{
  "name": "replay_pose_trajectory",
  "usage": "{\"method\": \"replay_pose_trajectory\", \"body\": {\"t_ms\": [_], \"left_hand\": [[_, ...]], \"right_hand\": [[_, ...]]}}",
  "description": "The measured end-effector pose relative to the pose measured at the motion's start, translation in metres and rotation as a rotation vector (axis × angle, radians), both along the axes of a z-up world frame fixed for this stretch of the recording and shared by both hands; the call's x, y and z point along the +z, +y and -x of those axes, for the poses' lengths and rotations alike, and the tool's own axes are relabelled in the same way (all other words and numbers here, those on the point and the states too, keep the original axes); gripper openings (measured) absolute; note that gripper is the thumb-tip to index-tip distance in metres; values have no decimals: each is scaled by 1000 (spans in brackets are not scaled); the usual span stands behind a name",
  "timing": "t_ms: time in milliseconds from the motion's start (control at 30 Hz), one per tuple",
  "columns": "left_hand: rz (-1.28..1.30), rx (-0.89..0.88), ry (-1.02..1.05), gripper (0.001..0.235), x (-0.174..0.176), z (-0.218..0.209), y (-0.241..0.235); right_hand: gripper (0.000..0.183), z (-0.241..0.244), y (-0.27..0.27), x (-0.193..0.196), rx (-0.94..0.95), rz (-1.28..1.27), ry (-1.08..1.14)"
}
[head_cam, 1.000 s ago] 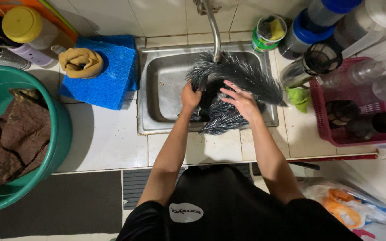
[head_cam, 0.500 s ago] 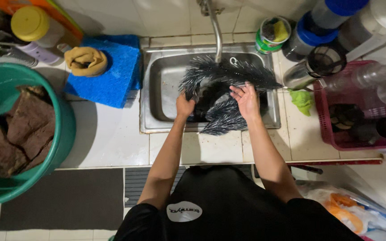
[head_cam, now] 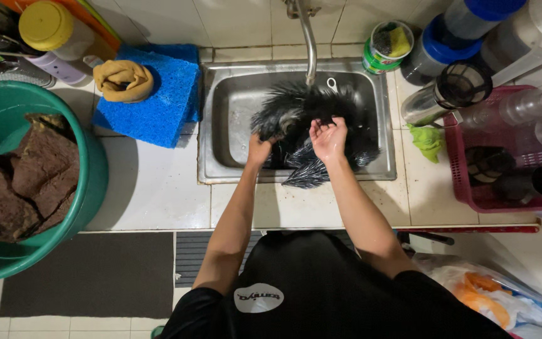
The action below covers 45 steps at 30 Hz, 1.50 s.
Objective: The person washes several long, black brushes in a kitchen sink under running water, scrubbing the bristles by hand.
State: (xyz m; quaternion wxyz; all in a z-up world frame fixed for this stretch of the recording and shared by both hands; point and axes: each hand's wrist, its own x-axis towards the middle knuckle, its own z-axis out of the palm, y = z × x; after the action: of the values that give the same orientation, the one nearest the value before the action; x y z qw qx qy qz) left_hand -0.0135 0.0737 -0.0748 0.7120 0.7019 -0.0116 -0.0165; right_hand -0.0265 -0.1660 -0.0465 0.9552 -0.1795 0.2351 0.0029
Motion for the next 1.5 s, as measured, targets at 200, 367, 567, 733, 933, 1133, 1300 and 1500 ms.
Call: {"method": "replay_pose_trajectory", "body": {"t_ms": [200,367,567,733,933,1133,1300,1500], "left_hand": [[-269,198,-317,40,-13,-18,-13],[-269,352,-334,32,-12,-34,-17],[-359,299,-270,37,-8,-43,-43],[-579,59,-218,53,-2,-59,-56],[-557,-27,-387,53,17,-76,-51],[-570,38,-427,57,32,-87,-66],[-715,54,-407,52,50,-79,-25],[-712,288,-556,52,71,-49,19]], "right_hand": [[49,-6,-23,20,145,217,111],[54,25,-61,85,505,930,93],[22,75,-89,139,-345,2015,-365],[22,73,-113,128,-190,1334,-259],[20,78,-111,89,-80,618,-202],[24,72,-124,61,-179,561,-219],[16,68,-142,32,-244,414,-284],[86,94,-113,37,-260,419,59]]}}
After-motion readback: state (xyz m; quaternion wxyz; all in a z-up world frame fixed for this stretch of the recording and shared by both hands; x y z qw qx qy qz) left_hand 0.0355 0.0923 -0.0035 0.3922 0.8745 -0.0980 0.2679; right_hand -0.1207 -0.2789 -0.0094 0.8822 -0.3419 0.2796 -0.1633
